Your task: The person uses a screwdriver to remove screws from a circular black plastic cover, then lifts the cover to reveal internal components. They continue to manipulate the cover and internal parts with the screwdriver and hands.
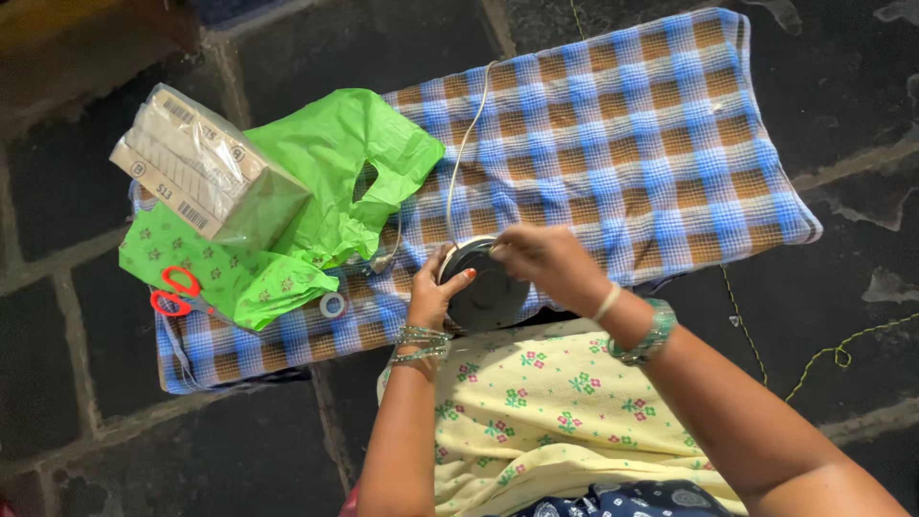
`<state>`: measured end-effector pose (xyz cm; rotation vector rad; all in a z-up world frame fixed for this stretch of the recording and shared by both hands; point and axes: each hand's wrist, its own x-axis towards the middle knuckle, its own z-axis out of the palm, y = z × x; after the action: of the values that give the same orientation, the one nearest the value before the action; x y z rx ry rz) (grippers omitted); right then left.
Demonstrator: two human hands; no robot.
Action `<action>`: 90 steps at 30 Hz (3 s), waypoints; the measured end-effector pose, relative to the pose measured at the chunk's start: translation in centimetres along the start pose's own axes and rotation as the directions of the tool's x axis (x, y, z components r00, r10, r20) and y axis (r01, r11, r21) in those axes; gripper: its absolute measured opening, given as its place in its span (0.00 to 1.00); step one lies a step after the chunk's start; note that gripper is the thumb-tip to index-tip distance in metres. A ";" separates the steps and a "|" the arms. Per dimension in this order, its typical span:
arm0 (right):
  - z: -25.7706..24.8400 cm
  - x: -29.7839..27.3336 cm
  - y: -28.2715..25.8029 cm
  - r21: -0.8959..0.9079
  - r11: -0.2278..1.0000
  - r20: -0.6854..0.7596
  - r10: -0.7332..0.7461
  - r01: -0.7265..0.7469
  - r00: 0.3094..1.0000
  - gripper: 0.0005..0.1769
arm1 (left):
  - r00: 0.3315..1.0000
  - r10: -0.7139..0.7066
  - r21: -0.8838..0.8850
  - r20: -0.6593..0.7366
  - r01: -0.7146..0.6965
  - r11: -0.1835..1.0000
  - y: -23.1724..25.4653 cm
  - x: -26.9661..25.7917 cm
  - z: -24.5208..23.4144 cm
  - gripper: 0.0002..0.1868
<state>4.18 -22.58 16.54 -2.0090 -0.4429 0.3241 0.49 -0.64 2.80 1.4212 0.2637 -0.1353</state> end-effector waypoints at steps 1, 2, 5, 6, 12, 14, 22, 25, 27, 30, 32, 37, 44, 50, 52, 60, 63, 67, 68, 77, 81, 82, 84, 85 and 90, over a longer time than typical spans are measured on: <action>-0.7 -0.3 0.5 0.101 0.995 -0.047 0.006 -0.001 0.999 0.08 | 0.998 0.059 0.081 0.001 -0.059 0.995 0.9 -0.1 0.4 0.36; -1.7 -0.7 1.2 0.202 0.979 -0.090 0.016 0.002 0.996 0.09 | 0.991 0.136 0.248 -0.017 -0.127 0.960 1.8 -0.3 0.8 0.36; -3.9 -1.9 3.2 0.314 0.949 -0.192 0.096 -0.032 0.977 0.10 | 0.955 0.295 0.639 -0.023 -0.213 0.739 3.9 -0.9 2.6 0.36; -4.4 -2.2 3.9 0.322 0.945 -0.225 0.127 -0.049 0.966 0.11 | 0.953 0.301 0.712 -0.028 -0.192 0.675 4.4 -0.8 3.4 0.36; -4.9 -4.6 7.8 0.512 0.852 -0.253 0.275 -0.113 0.927 0.11 | 0.719 0.576 0.920 0.388 -0.340 -0.195 2.3 0.0 5.3 0.32; -4.6 -5.2 8.8 0.498 0.859 -0.268 0.280 -0.116 0.922 0.11 | 0.688 0.564 0.889 0.457 -0.332 -0.316 0.7 0.6 5.5 0.27; -3.7 -6.1 10.4 0.495 0.857 -0.259 0.303 -0.144 0.917 0.13 | 0.725 0.518 0.888 0.453 -0.318 -0.332 -0.3 1.3 5.1 0.30; -2.7 -5.8 10.0 0.427 0.890 -0.251 0.285 -0.159 0.925 0.15 | 0.732 0.530 0.901 0.428 -0.301 -0.312 0.8 0.8 5.1 0.34; -2.1 -5.6 9.3 0.345 0.910 -0.233 0.319 -0.229 0.919 0.17 | 0.780 0.513 0.934 0.358 -0.301 -0.194 2.0 0.9 4.7 0.40; -2.0 -5.6 8.1 -0.248 0.969 -0.332 -0.065 -0.020 0.941 0.18 | 0.814 0.553 0.947 0.175 -0.292 0.131 4.1 0.4 3.4 0.43; -1.9 -5.4 7.6 -0.580 0.811 -0.356 -0.341 0.080 0.870 0.17 | 0.814 0.580 0.898 0.032 -0.278 0.341 5.2 0.0 2.8 0.42; -0.4 -2.9 8.7 -0.658 0.753 -0.103 -0.132 0.032 0.986 0.17 | 0.840 0.499 0.718 -0.213 -0.212 0.663 6.1 -0.5 0.9 0.34; 6.5 0.5 13.1 -0.725 0.686 0.070 -0.013 0.060 0.997 0.09 | 0.909 0.245 0.132 -0.338 -0.212 0.968 2.0 0.4 -1.6 0.31; 9.6 1.1 15.6 -0.774 0.620 0.095 -0.085 0.128 0.992 0.02 | 0.930 0.080 -0.091 -0.359 -0.120 0.989 -0.6 0.5 -2.5 0.31; 9.1 0.9 16.1 -0.747 0.659 0.055 -0.067 0.086 0.996 0.02 | 0.940 0.039 -0.214 -0.340 -0.117 0.970 -1.2 0.6 -2.4 0.30; -0.5 -0.2 19.9 -0.800 0.546 -0.293 0.004 -0.248 0.956 0.03 | 0.960 -0.139 -0.424 -0.241 0.024 0.905 -4.5 0.7 0.0 0.31; -1.5 -0.4 20.0 -0.808 0.518 -0.291 0.066 -0.283 0.954 0.02 | 0.965 -0.164 -0.459 -0.207 0.052 0.887 -5.8 0.9 1.2 0.32; -2.0 -0.7 18.1 -0.693 0.667 -0.288 0.094 -0.275 0.953 0.22 | 0.965 -0.185 -0.470 -0.183 0.079 0.879 -7.3 1.5 0.6 0.32; -2.3 -0.8 17.4 -0.674 0.674 -0.311 0.114 -0.303 0.944 0.19 | 0.966 -0.183 -0.445 -0.183 0.085 0.891 -7.7 1.7 0.4 0.32; -5.3 -2.8 8.9 0.308 0.945 -0.485 0.253 -0.107 0.837 0.14 | 0.942 -0.096 -0.056 -0.322 0.082 0.995 -8.9 2.4 0.6 0.30; -5.3 -3.9 5.7 0.642 0.766 -0.386 0.360 -0.033 0.849 0.15 | 0.938 -0.032 0.168 -0.345 0.095 0.981 -8.0 2.4 0.5 0.29; -5.0 -4.2 5.1 0.700 0.713 -0.356 0.391 -0.034 0.849 0.14 | 0.942 -0.021 0.175 -0.334 0.084 0.981 -7.6 2.3 0.5 0.28; -4.3 -4.8 4.2 0.787 0.617 -0.324 0.414 -0.001 0.851 0.15 | 0.925 0.132 0.371 -0.356 0.011 0.929 -6.8 1.7 0.5 0.26; -4.0 -5.1 3.8 0.825 0.565 -0.306 0.425 0.015 0.852 0.15 | 0.912 0.208 0.465 -0.354 -0.021 0.885 -6.1 1.1 0.6 0.25; -2.9 -6.9 2.2 0.898 0.431 -0.284 0.417 0.087 0.863 0.17 | 0.929 0.339 0.189 -0.150 -0.309 0.932 -2.7 -3.8 3.8 0.18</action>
<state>-0.46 -28.83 16.15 -0.9634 0.2670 0.1169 -3.46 -5.08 1.65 1.6228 0.1643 0.2525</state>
